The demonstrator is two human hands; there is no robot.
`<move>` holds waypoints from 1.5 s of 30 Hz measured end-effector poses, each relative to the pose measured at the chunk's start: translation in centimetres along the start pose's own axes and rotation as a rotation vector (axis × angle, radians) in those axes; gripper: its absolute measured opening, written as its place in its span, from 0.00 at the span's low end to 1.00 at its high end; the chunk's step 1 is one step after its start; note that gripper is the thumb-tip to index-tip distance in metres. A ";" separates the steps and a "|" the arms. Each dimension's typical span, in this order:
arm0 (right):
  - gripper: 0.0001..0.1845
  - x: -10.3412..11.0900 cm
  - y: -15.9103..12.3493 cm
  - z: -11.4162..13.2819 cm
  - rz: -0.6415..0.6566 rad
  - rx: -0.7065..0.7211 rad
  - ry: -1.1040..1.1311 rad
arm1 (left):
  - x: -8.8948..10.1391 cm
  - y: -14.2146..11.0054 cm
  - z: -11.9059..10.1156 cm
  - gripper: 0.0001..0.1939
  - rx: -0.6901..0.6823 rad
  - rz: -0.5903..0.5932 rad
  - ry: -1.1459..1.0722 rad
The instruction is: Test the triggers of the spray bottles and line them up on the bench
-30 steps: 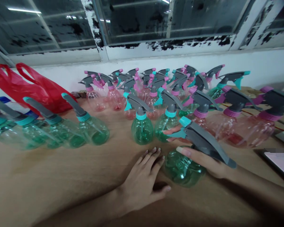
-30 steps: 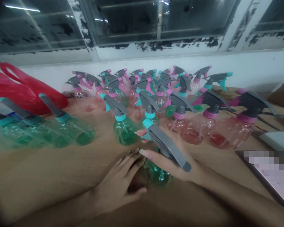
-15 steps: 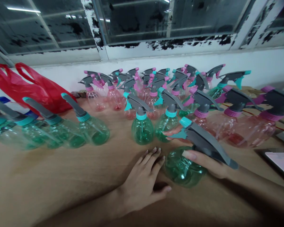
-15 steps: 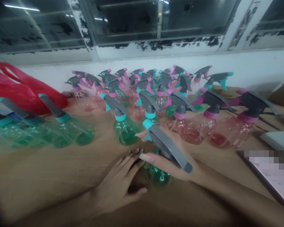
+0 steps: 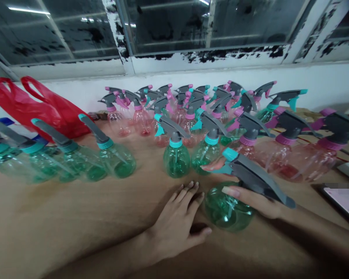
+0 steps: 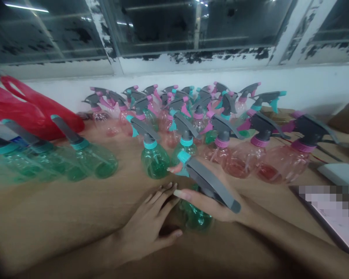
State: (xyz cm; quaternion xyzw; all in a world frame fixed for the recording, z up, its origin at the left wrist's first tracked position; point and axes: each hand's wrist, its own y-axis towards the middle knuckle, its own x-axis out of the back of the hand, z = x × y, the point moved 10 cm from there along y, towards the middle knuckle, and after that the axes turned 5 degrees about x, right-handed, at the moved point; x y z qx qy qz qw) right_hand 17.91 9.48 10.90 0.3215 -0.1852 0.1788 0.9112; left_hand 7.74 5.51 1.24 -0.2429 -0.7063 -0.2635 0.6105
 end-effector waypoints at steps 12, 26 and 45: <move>0.22 -0.2 -0.7 -0.9 0.004 -0.060 0.074 | 0.4 0.1 0.0 0.35 0.014 -0.014 -0.058; 0.23 0.2 0.0 -0.6 -0.011 -0.011 -0.040 | 0.4 0.0 -0.1 0.34 0.003 -0.046 -0.024; 0.18 -0.2 -0.2 -0.3 0.013 -0.018 0.066 | 0.5 0.3 -0.3 0.35 -0.009 0.005 -0.003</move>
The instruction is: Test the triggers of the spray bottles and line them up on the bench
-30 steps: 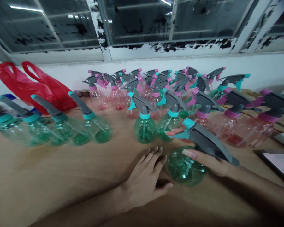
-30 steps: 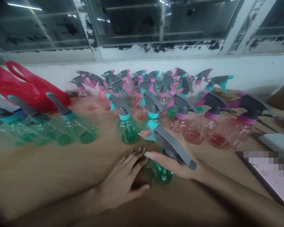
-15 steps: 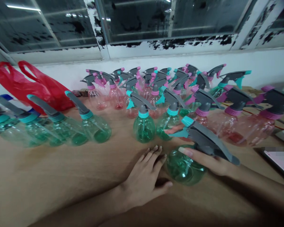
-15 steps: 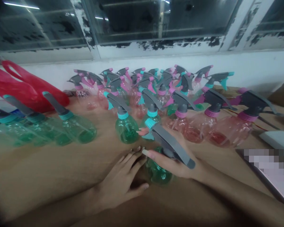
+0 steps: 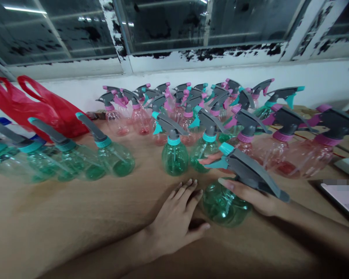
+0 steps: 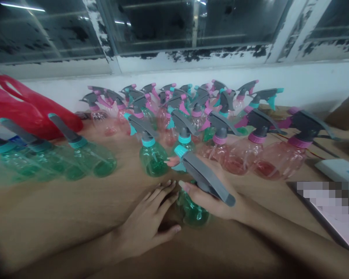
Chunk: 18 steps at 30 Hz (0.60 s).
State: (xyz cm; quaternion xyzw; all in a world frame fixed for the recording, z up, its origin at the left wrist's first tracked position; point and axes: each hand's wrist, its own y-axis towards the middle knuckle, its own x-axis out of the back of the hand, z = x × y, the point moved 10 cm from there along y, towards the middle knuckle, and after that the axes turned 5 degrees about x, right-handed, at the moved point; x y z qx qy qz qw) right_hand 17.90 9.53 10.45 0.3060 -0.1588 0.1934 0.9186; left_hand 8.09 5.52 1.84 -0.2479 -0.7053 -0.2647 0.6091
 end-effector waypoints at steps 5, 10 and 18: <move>0.18 0.0 -0.1 -0.3 0.022 -0.027 0.010 | 0.1 -0.1 0.1 0.34 0.000 -0.014 -0.004; 0.17 -0.3 -0.3 -0.8 0.057 -0.066 0.047 | 0.1 -0.2 0.1 0.34 -0.007 -0.032 -0.013; 0.17 -0.4 0.1 -0.1 0.068 -0.046 0.030 | 0.1 -0.1 0.0 0.34 -0.007 -0.028 -0.026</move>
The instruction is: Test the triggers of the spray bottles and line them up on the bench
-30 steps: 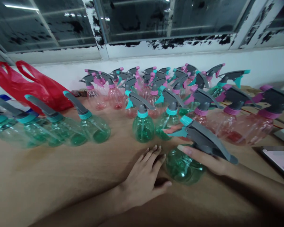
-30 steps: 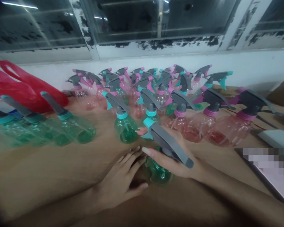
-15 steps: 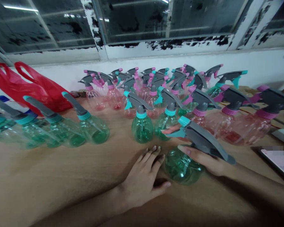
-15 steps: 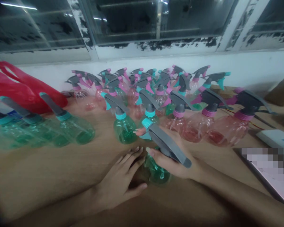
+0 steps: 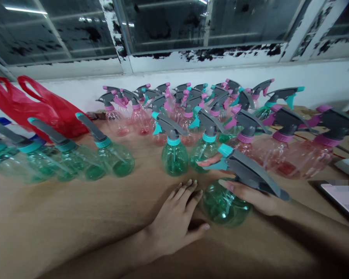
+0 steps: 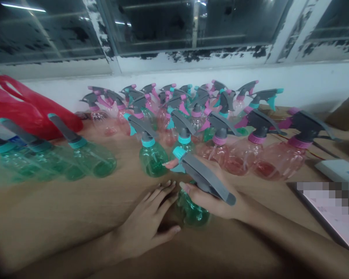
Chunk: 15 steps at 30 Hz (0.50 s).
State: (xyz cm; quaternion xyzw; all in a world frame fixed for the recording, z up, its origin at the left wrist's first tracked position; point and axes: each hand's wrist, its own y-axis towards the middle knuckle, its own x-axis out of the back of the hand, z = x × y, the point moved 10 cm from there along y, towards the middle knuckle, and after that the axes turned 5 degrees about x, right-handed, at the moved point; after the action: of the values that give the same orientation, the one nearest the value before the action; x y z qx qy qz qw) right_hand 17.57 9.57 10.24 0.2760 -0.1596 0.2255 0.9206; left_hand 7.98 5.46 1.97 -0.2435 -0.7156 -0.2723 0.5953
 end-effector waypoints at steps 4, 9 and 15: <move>0.18 0.0 0.1 0.2 -0.003 0.022 0.011 | -0.1 0.0 0.2 0.34 0.004 -0.002 -0.014; 0.22 0.4 0.3 0.8 -0.033 0.048 0.025 | -0.1 0.0 0.1 0.34 -0.003 -0.007 -0.002; 0.23 0.6 0.5 1.2 -0.053 0.069 0.019 | -0.1 0.0 0.0 0.33 -0.006 0.003 0.022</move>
State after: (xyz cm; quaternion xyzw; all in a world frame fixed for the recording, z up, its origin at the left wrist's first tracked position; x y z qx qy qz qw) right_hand 17.60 9.42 11.70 0.3095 -0.1358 0.2088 0.9177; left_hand 7.97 5.47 1.89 -0.2432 -0.7080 -0.2762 0.6027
